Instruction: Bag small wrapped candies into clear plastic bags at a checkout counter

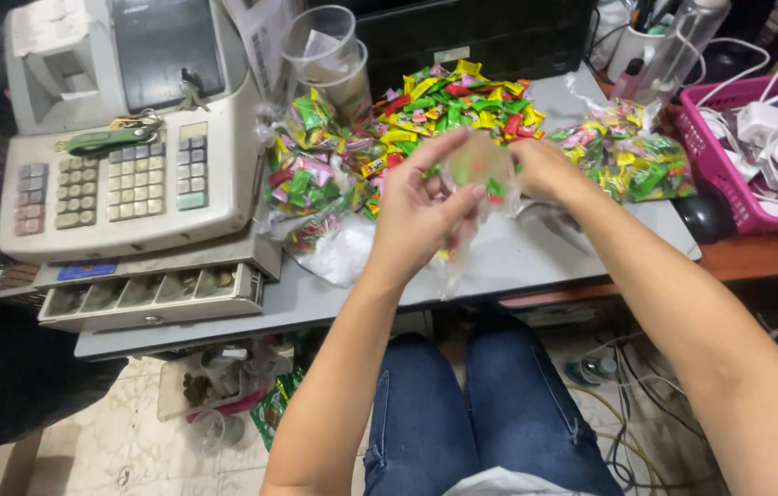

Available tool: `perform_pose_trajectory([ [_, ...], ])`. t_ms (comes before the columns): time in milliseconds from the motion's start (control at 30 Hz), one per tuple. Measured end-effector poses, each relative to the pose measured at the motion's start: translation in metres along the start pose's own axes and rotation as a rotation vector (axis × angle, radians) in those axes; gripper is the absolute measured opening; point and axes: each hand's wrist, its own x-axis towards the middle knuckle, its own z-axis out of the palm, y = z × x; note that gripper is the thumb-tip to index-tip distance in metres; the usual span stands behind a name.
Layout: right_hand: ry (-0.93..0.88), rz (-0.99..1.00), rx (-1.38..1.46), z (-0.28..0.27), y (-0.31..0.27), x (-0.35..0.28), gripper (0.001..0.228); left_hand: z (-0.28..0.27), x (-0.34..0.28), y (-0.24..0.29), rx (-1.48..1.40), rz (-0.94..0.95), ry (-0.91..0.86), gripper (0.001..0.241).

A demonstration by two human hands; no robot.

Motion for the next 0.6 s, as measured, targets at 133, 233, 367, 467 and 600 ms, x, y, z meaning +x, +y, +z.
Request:
perform_pose_trajectory([
  [133, 0.084, -0.052, 0.07, -0.04, -0.008, -0.04, 0.032, -0.014, 0.005, -0.039, 0.111, -0.175, 0.057, 0.062],
  [233, 0.324, -0.255, 0.824, -0.073, -0.026, -0.05, 0.038, -0.008, 0.012, -0.019, 0.09, -0.161, 0.049, 0.062],
  [367, 0.19, -0.316, 1.075, -0.116, -0.101, -0.102, 0.027, -0.008, 0.021, -0.043, -0.003, -0.206, 0.026, 0.067],
  [467, 0.141, -0.402, 0.867, -0.127, -0.118, -0.11, 0.021, -0.005, 0.023, -0.025, -0.08, -0.178, 0.036, 0.07],
  [600, 0.047, -0.546, 0.365, -0.123, -0.118, -0.098, 0.014, -0.009, 0.02, -0.018, -0.063, -0.194, 0.054, 0.068],
])
